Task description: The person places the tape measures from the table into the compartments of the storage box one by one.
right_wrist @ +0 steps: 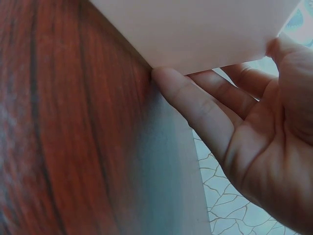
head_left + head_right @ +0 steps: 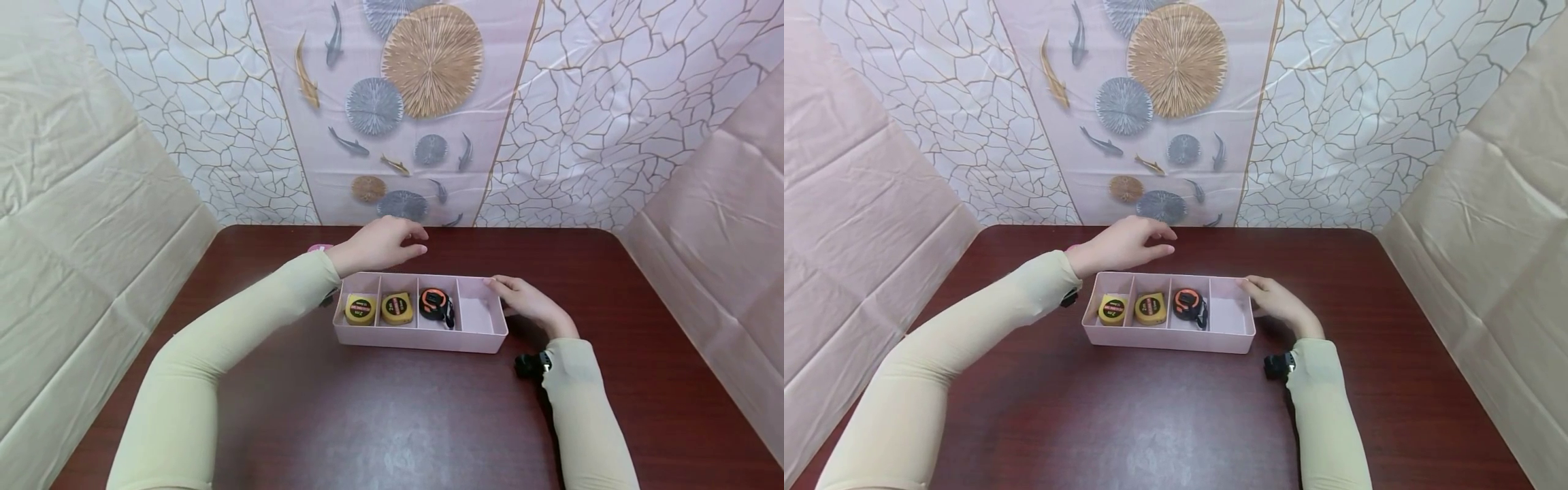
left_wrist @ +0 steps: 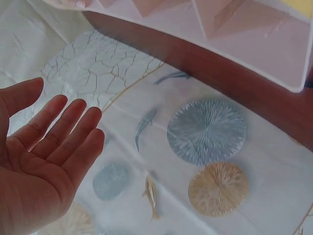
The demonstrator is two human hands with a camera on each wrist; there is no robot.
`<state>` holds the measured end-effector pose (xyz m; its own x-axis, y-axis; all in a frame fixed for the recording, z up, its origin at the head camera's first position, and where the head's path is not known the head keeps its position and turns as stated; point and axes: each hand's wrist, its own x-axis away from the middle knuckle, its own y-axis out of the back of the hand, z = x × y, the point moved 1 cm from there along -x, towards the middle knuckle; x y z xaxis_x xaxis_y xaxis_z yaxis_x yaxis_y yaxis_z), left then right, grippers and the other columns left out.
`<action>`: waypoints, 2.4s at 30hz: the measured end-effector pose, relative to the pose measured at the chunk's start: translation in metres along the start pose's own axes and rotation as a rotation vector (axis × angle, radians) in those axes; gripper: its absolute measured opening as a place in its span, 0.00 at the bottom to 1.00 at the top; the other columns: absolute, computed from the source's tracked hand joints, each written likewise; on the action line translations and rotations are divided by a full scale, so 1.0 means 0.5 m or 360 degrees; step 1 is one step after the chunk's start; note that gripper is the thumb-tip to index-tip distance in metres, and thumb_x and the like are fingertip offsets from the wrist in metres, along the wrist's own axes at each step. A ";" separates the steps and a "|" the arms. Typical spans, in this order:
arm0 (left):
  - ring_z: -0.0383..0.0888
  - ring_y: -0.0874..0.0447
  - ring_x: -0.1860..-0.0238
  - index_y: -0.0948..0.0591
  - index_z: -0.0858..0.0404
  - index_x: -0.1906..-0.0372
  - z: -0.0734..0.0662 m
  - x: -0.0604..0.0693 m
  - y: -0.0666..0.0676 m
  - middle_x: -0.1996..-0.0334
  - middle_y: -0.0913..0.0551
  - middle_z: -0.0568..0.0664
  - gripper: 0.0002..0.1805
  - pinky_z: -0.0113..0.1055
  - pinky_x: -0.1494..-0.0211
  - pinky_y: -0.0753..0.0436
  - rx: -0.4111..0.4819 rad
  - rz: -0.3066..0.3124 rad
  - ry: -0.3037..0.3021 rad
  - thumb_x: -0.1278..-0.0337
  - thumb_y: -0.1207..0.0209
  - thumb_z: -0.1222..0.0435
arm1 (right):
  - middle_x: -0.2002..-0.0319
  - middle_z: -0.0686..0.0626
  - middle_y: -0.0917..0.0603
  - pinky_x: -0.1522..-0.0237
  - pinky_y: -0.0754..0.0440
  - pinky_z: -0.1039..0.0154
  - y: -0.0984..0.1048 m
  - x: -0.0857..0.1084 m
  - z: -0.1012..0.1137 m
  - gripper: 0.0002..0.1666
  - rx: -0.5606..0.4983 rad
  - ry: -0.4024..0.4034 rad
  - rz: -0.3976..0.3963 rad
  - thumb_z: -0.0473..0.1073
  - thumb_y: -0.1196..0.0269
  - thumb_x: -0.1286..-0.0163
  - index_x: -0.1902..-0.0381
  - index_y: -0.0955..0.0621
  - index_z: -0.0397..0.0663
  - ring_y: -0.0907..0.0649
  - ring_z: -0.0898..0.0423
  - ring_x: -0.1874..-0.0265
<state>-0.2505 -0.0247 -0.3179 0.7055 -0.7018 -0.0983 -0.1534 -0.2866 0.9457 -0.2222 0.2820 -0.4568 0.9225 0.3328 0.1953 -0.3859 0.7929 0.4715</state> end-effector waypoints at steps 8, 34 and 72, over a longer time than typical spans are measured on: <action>0.46 0.17 0.45 0.16 0.60 0.43 0.018 0.006 0.027 0.48 0.14 0.50 0.17 0.41 0.41 0.21 0.0043 -0.0076 0.0057 0.28 0.42 0.56 | 0.33 0.31 0.30 0.46 0.18 0.44 -0.001 -0.001 -0.001 0.38 0.0006 0.0001 -0.0002 0.58 0.51 0.19 0.29 0.34 0.30 0.27 0.39 0.37; 0.56 0.20 0.41 0.24 0.64 0.34 0.079 0.029 0.070 0.42 0.18 0.57 0.25 0.45 0.37 0.24 0.0178 -0.0271 0.0196 0.29 0.41 0.56 | 0.33 0.30 0.31 0.46 0.18 0.44 0.001 -0.001 -0.004 0.38 -0.0027 0.0036 0.0011 0.56 0.52 0.18 0.29 0.35 0.28 0.27 0.37 0.37; 0.62 0.28 0.34 0.26 0.70 0.33 0.247 0.094 0.045 0.35 0.25 0.64 0.28 0.52 0.31 0.30 0.0239 -0.0396 0.0495 0.32 0.39 0.59 | 0.33 0.31 0.31 0.46 0.18 0.45 0.000 0.001 0.000 0.37 -0.0039 0.0022 0.0009 0.56 0.51 0.18 0.29 0.34 0.29 0.28 0.39 0.36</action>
<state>-0.3060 -0.1447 -0.3393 0.9053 -0.3758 -0.1981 -0.0347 -0.5302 0.8471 -0.2218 0.2819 -0.4566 0.9202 0.3444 0.1858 -0.3913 0.8032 0.4491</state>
